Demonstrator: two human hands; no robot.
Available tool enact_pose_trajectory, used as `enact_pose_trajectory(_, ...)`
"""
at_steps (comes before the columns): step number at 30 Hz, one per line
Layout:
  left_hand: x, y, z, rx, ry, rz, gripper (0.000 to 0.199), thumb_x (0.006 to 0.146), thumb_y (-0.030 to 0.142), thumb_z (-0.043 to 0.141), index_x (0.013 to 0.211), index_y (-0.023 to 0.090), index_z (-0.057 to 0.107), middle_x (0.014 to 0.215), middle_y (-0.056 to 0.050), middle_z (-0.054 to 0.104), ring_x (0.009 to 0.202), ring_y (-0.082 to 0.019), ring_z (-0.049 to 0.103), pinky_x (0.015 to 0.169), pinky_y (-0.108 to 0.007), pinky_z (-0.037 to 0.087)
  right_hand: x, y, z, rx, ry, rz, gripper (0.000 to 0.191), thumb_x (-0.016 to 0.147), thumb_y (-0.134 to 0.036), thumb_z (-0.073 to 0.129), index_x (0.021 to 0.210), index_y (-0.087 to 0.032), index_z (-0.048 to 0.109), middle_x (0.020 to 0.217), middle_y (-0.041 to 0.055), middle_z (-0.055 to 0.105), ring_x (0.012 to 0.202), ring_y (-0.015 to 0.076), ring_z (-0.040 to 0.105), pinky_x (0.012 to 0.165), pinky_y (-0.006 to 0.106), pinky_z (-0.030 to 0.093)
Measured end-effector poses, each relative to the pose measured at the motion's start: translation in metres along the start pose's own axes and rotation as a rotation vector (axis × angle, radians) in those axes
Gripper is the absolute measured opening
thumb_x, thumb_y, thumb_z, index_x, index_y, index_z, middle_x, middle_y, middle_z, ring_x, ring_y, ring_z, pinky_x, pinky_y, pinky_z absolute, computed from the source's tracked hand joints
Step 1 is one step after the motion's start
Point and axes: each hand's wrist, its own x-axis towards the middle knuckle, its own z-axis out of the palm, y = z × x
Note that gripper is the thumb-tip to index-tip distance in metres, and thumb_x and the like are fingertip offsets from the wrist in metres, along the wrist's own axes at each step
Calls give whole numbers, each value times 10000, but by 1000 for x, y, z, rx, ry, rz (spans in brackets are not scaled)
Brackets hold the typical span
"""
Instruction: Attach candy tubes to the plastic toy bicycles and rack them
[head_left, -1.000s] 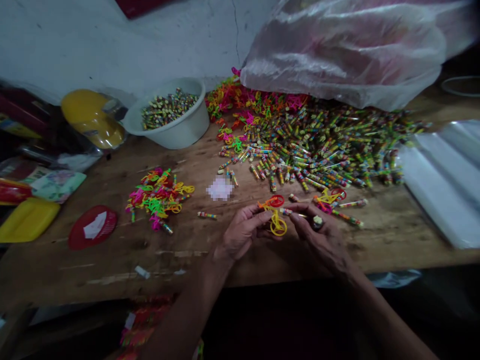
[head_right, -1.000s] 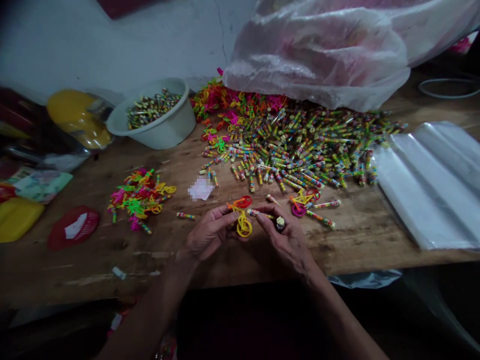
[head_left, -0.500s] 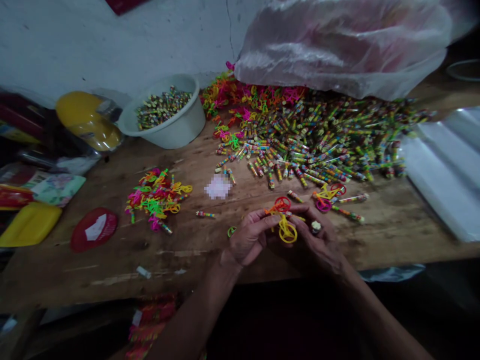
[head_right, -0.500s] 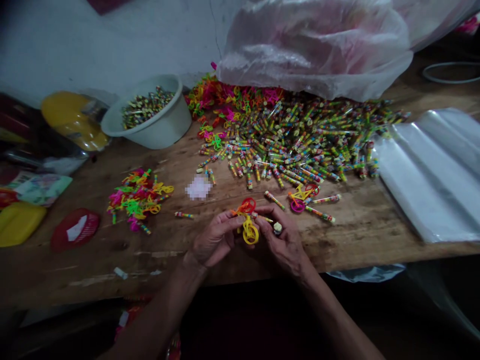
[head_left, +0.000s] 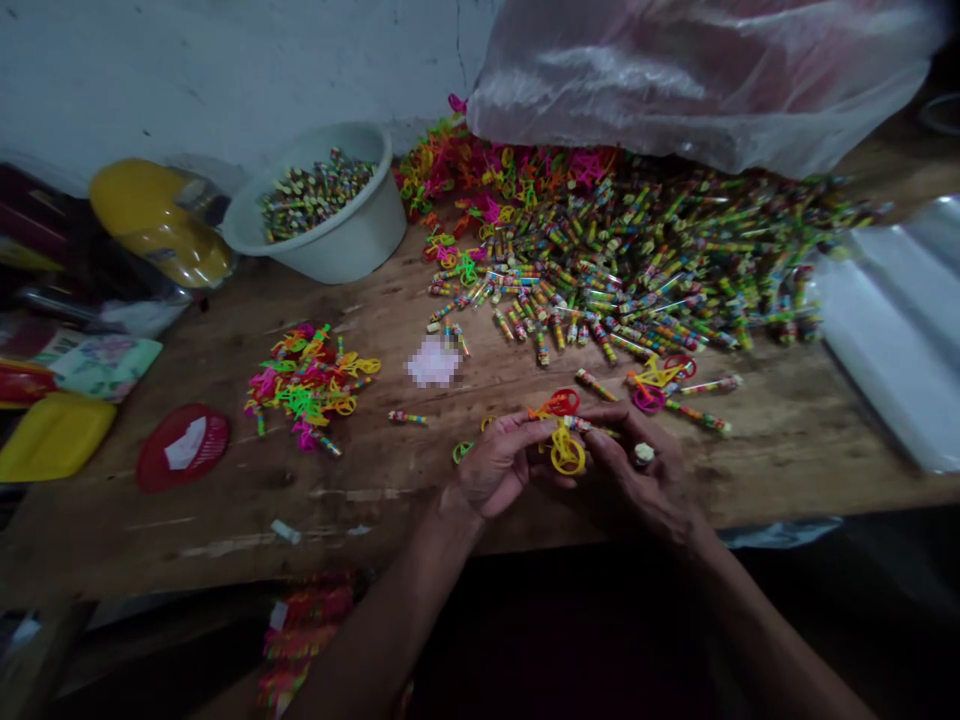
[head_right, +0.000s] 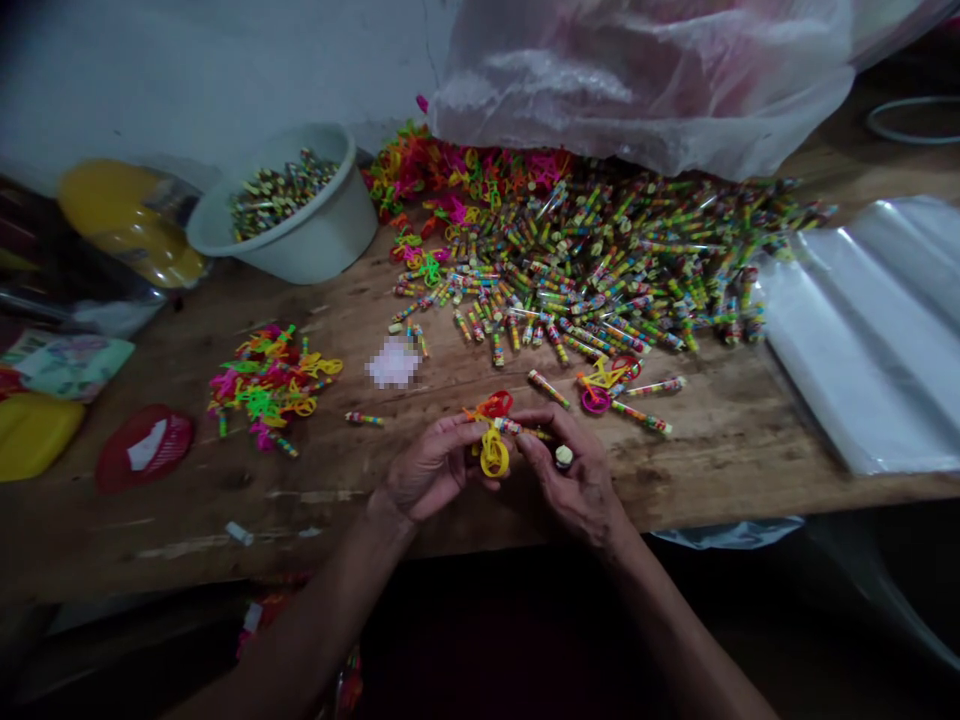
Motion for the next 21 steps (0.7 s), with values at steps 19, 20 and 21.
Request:
enact_pose_trajectory(19, -9, 13, -8, 252, 134, 75, 315, 720, 290, 671, 963, 94, 631, 847, -88, 669, 636, -147, 629, 508, -261, 548, 11, -17, -2, -191, -243, -130, 291, 836, -212, 505, 1127, -215, 499, 977, 63, 616, 847, 178, 593, 722, 301, 475)
enact_pose_trajectory(20, -15, 25, -15, 310, 203, 146, 335, 719, 310, 669, 978, 100, 631, 838, -80, 670, 624, -143, 625, 501, -255, 540, 13, -15, 2, -171, -180, -104, 348, 845, -245, 511, 1189, -218, 468, 979, 64, 612, 841, 177, 593, 721, 302, 478)
enact_pose_trajectory(21, -23, 39, -26, 380, 299, 222, 351, 717, 331, 668, 985, 107, 632, 814, -68, 670, 606, -137, 619, 497, -249, 530, 14, -12, 4, -167, -115, -70, 387, 850, -277, 518, 1227, -219, 449, 976, 64, 608, 836, 177, 591, 707, 299, 478)
